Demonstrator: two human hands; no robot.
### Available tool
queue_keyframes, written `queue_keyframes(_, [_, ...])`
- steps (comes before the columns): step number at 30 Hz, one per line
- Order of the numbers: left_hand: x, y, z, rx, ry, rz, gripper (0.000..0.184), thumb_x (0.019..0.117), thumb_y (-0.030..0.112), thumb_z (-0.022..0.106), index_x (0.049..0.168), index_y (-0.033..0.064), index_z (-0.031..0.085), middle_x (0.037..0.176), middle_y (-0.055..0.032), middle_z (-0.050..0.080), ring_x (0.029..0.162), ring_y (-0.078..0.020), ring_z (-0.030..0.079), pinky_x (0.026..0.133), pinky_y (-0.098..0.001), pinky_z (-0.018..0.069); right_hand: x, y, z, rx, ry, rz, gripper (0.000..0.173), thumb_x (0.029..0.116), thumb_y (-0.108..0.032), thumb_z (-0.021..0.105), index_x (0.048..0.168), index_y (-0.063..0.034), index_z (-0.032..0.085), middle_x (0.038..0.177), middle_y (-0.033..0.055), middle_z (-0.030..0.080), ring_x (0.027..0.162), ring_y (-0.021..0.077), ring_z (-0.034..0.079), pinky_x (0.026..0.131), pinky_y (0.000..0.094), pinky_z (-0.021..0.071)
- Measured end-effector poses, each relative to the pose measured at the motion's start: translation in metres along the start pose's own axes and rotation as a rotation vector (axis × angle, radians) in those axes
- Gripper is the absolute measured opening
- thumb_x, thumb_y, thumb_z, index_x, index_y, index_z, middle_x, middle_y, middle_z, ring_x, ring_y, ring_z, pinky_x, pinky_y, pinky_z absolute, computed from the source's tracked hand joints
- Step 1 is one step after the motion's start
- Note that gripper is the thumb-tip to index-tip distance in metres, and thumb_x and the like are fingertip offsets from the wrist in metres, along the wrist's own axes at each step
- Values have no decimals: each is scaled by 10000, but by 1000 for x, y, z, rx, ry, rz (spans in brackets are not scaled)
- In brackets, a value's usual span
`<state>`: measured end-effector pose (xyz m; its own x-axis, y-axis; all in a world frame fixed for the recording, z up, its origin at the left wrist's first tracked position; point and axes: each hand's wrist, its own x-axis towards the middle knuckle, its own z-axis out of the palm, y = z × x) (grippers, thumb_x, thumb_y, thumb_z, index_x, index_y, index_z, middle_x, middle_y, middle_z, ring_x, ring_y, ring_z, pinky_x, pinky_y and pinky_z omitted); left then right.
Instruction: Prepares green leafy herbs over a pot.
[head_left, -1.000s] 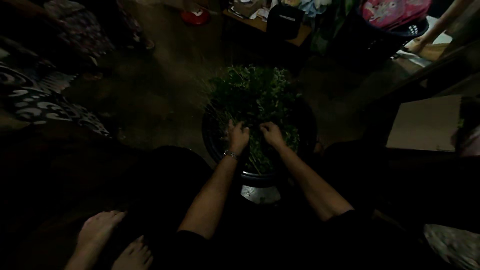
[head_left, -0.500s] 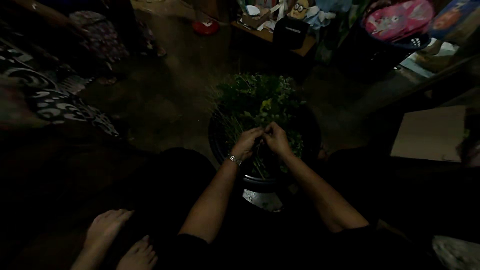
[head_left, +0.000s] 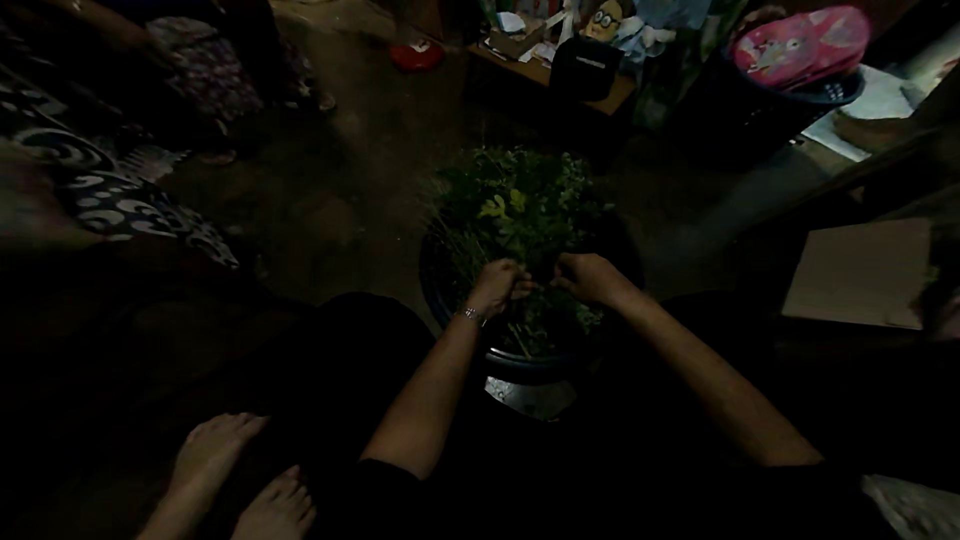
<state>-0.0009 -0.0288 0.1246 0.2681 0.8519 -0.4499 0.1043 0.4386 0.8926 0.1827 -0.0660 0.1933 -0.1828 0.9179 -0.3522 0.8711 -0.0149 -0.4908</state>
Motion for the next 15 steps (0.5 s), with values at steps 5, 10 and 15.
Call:
queue_keyframes(5, [17,-12,-10,655,103,-148,473,1022,108,579,1448,-41,438,1101,-201,671,892,-237,701,851,-391,581,2,36,-2,-29,64,97,335,1031,-341,633,1151,-33,686,1056,198,706,1026,386,680,911,612,515])
queue_keyframes(10, [-22,19,-13,530,46,186,345,1082,128,513,1393,-17,545,1040,-142,699,766,-138,646,732,-306,551,-5,45,-6,89,207,58,327,1036,-327,628,1133,-19,687,1006,200,710,957,388,693,861,624,530])
queue_keyframes(15, [-32,21,-18,349,52,358,263,1059,113,554,1280,-15,614,938,-51,677,718,-40,609,692,-214,536,-14,39,-2,185,534,-179,220,1046,-150,596,1143,29,679,1087,213,698,995,365,690,907,540,548])
